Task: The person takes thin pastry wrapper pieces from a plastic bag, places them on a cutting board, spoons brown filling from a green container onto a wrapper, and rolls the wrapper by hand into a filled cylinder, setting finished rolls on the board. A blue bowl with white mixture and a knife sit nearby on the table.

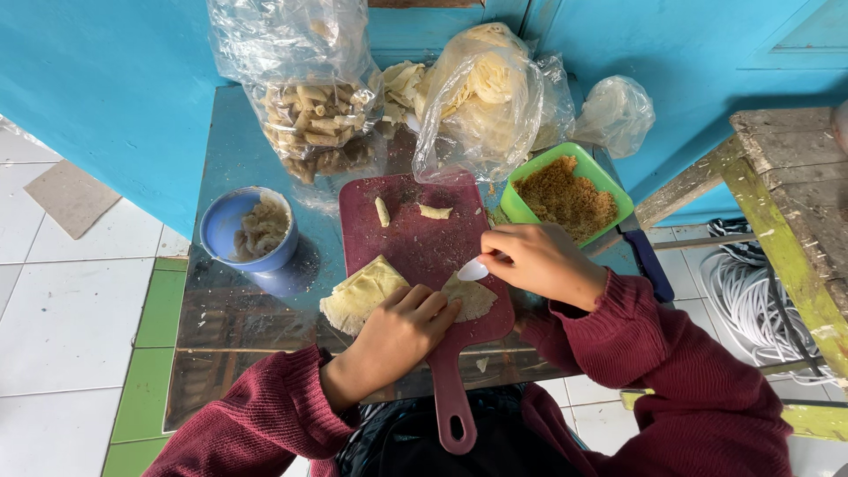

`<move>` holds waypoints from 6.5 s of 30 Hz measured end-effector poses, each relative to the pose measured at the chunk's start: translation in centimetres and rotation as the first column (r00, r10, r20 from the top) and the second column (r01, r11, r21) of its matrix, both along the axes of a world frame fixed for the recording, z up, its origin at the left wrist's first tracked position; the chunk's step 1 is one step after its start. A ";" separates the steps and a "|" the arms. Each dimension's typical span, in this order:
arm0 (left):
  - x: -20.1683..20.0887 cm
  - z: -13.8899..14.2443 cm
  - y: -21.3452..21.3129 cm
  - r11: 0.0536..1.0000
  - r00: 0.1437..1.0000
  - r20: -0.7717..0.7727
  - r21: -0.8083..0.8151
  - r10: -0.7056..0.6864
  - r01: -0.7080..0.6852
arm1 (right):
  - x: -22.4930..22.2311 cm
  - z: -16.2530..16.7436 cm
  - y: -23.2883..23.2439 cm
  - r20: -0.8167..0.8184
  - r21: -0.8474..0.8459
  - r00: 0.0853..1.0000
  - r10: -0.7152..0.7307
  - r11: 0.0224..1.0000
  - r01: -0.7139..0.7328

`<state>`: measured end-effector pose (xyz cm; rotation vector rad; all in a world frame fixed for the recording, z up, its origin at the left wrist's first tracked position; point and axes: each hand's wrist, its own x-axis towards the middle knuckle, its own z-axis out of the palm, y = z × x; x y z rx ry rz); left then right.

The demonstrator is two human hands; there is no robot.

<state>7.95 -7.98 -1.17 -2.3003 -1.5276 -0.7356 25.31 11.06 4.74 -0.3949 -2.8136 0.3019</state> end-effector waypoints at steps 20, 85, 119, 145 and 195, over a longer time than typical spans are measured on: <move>0.1 0.0 -0.1 1.000 1.000 0.004 -0.014 0.007 -0.007 | -2.4 0.0 -1.7 0.196 0.517 0.979 0.051 0.843 -0.148; 1.0 -0.2 0.5 0.954 0.938 0.180 -0.094 0.297 -0.284 | 4.5 -0.9 8.8 0.059 0.084 0.927 -0.371 0.927 0.365; 1.1 -0.1 0.6 0.943 0.903 0.278 -0.155 0.327 -0.294 | 0.8 -5.5 -4.6 -0.220 -0.143 0.975 0.028 0.988 -0.060; 1.2 0.8 0.4 0.992 0.906 0.415 -0.119 0.086 -0.039 | 1.9 -3.0 -5.6 -0.080 0.196 0.988 -0.132 0.970 0.145; -0.3 -0.1 1.4 0.995 0.931 0.359 -0.099 0.061 -0.027 | 1.5 -4.9 -4.2 -0.223 -0.055 0.946 0.237 0.965 -0.255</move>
